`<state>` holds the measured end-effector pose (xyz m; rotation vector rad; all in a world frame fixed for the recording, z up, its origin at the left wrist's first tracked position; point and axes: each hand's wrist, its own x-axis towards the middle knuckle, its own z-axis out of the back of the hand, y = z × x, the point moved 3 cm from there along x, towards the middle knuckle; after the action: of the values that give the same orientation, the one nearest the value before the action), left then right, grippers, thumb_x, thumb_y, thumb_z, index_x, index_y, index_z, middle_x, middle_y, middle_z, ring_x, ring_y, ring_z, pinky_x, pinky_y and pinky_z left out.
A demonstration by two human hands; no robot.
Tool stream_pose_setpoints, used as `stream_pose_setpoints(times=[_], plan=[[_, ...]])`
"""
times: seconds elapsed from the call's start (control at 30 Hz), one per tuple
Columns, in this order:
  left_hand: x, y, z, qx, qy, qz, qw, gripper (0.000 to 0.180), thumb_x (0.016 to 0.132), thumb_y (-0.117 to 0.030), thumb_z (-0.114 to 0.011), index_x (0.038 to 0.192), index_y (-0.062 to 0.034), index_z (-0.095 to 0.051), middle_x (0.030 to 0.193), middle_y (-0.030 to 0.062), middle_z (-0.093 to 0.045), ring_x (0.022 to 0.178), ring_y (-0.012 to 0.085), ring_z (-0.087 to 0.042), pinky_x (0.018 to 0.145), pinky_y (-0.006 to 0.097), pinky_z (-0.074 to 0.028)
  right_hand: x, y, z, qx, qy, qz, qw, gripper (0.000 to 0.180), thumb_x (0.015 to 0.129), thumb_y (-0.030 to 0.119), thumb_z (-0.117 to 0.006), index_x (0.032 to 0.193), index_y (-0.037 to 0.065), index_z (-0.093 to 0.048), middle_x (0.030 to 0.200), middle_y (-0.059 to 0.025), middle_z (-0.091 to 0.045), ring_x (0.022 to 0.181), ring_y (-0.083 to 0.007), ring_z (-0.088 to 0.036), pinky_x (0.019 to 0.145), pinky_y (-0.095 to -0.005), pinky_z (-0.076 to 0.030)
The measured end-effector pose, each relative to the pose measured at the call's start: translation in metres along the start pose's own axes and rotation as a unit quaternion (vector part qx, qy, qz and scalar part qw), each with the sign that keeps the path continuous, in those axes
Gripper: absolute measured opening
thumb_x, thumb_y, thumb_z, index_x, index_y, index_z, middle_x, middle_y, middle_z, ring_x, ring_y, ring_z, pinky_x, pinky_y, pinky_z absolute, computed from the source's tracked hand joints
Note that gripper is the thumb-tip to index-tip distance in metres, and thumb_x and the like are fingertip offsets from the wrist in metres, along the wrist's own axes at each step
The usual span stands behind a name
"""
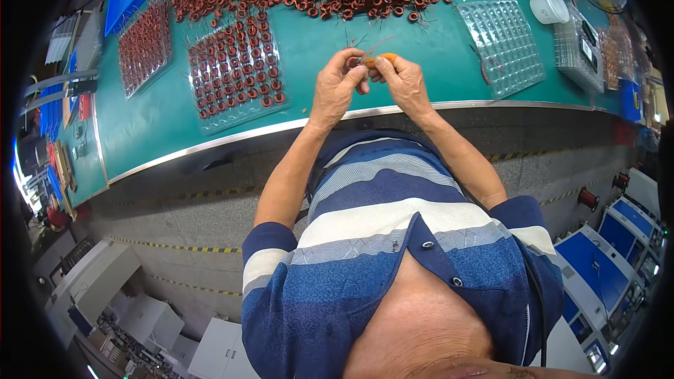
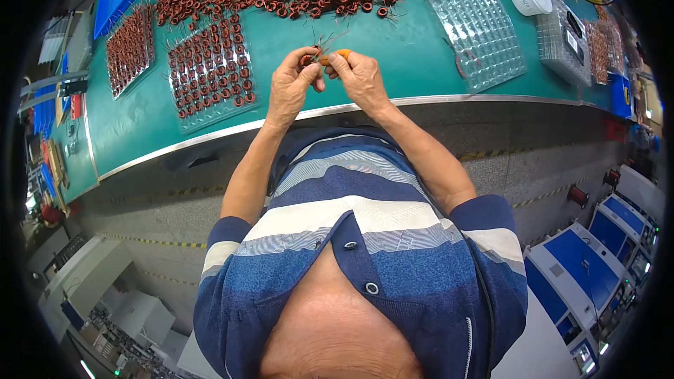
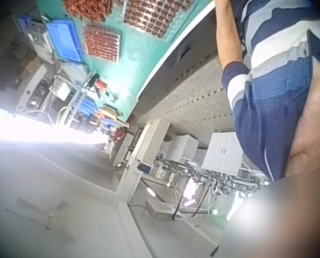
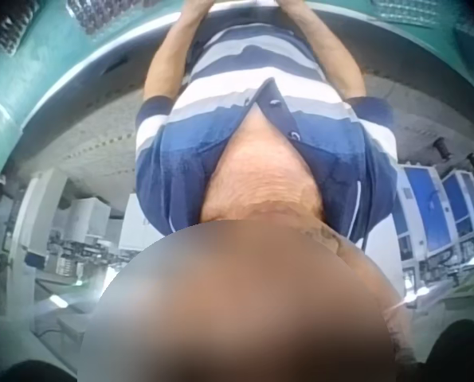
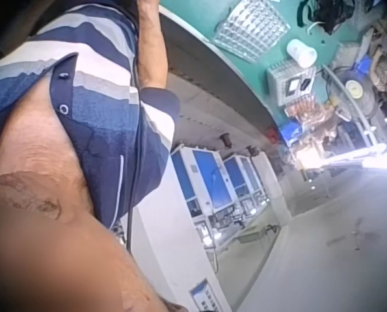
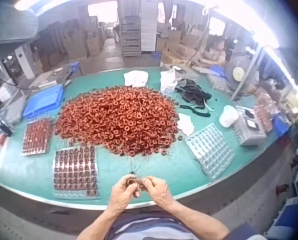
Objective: Sorting and placing small red gaskets into a plastic tray.
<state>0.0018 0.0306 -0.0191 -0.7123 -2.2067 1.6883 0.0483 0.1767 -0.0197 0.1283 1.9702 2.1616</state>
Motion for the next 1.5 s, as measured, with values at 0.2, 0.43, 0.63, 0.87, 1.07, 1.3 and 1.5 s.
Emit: stream_pose_setpoints(times=[0.2, 0.43, 0.63, 0.87, 1.07, 1.3, 1.5], plan=[[-0.005, -0.019, -0.001, 0.143, -0.047, -0.025, 0.988, 0.023, 0.093, -0.007, -0.055, 0.114, 0.0008, -0.056, 0.075, 0.0027, -0.059, 0.065, 0.0086, -0.057, 0.060, 0.023, -0.049, 0.004, 0.019, 0.001, 0.087, -0.033, -0.054, 0.994, 0.029, 0.094, 0.023, -0.056, 0.084, -0.001, -0.068, 0.070, -0.0043, -0.064, 0.060, -0.0098, -0.058, 0.056, -0.0233, -0.047], [-0.001, -0.009, -0.001, 0.117, -0.010, 0.002, 0.993, 0.017, 0.093, -0.011, -0.055, 0.103, 0.0023, -0.055, 0.082, 0.0039, -0.056, 0.069, 0.0099, -0.054, 0.059, 0.024, -0.044, 0.002, -0.001, 0.003, 0.159, 0.002, -0.123, 0.980, 0.024, 0.087, 0.029, -0.062, 0.081, 0.006, -0.066, 0.069, -0.0030, -0.062, 0.060, -0.0110, -0.057, 0.055, -0.0248, -0.045], [0.000, -0.018, -0.006, 0.128, -0.008, -0.002, 0.992, 0.018, 0.092, -0.004, -0.050, 0.108, 0.0045, -0.052, 0.079, 0.0051, -0.055, 0.062, 0.0118, -0.055, 0.057, 0.025, -0.047, -0.006, 0.025, 0.007, -0.031, -0.065, 0.035, 0.997, 0.025, 0.090, 0.024, -0.060, 0.086, 0.002, -0.069, 0.068, -0.0032, -0.063, 0.062, -0.0104, -0.058, 0.058, -0.0271, -0.048], [0.006, -0.003, -0.017, 0.012, 0.053, 0.063, 0.996, 0.020, 0.093, -0.008, -0.054, 0.110, 0.0032, -0.051, 0.077, 0.0059, -0.052, 0.059, 0.0143, -0.054, 0.054, 0.028, -0.049, -0.011, -0.003, 0.031, -0.025, -0.149, -0.019, 0.988, 0.045, 0.085, 0.033, -0.067, 0.114, 0.000, -0.057, 0.084, -0.0080, -0.064, 0.074, -0.0159, -0.062, 0.069, -0.0301, -0.051], [0.010, -0.001, -0.004, -0.011, 0.083, 0.195, 0.977, 0.045, 0.100, -0.042, -0.041, 0.096, 0.0009, -0.055, 0.064, 0.0059, -0.050, 0.051, 0.0169, -0.051, 0.043, 0.027, -0.042, -0.013, 0.012, 0.031, 0.080, -0.034, -0.036, 0.996, 0.040, 0.085, 0.033, -0.068, 0.109, 0.001, -0.061, 0.081, -0.0084, -0.065, 0.070, -0.0133, -0.063, 0.061, -0.0272, -0.050], [0.011, -0.009, -0.016, 0.067, 0.140, 0.054, 0.986, 0.026, 0.100, -0.024, -0.047, 0.110, -0.0005, -0.052, 0.070, 0.0060, -0.053, 0.057, 0.0125, -0.051, 0.052, 0.023, -0.043, -0.013, 0.001, 0.028, 0.222, -0.009, -0.138, 0.965, 0.024, 0.088, 0.027, -0.065, 0.094, 0.004, -0.066, 0.069, -0.0004, -0.059, 0.057, -0.0080, -0.055, 0.048, -0.0219, -0.042], [0.022, -0.013, -0.025, -0.017, 0.056, 0.051, 0.997, 0.017, 0.098, -0.015, -0.050, 0.107, -0.0010, -0.052, 0.068, 0.0027, -0.047, 0.054, 0.0104, -0.045, 0.048, 0.023, -0.040, -0.014, 0.024, 0.031, 0.196, -0.059, -0.069, 0.976, 0.023, 0.089, 0.023, -0.062, 0.093, 0.001, -0.067, 0.069, -0.0010, -0.060, 0.057, -0.0072, -0.056, 0.052, -0.0221, -0.044]])
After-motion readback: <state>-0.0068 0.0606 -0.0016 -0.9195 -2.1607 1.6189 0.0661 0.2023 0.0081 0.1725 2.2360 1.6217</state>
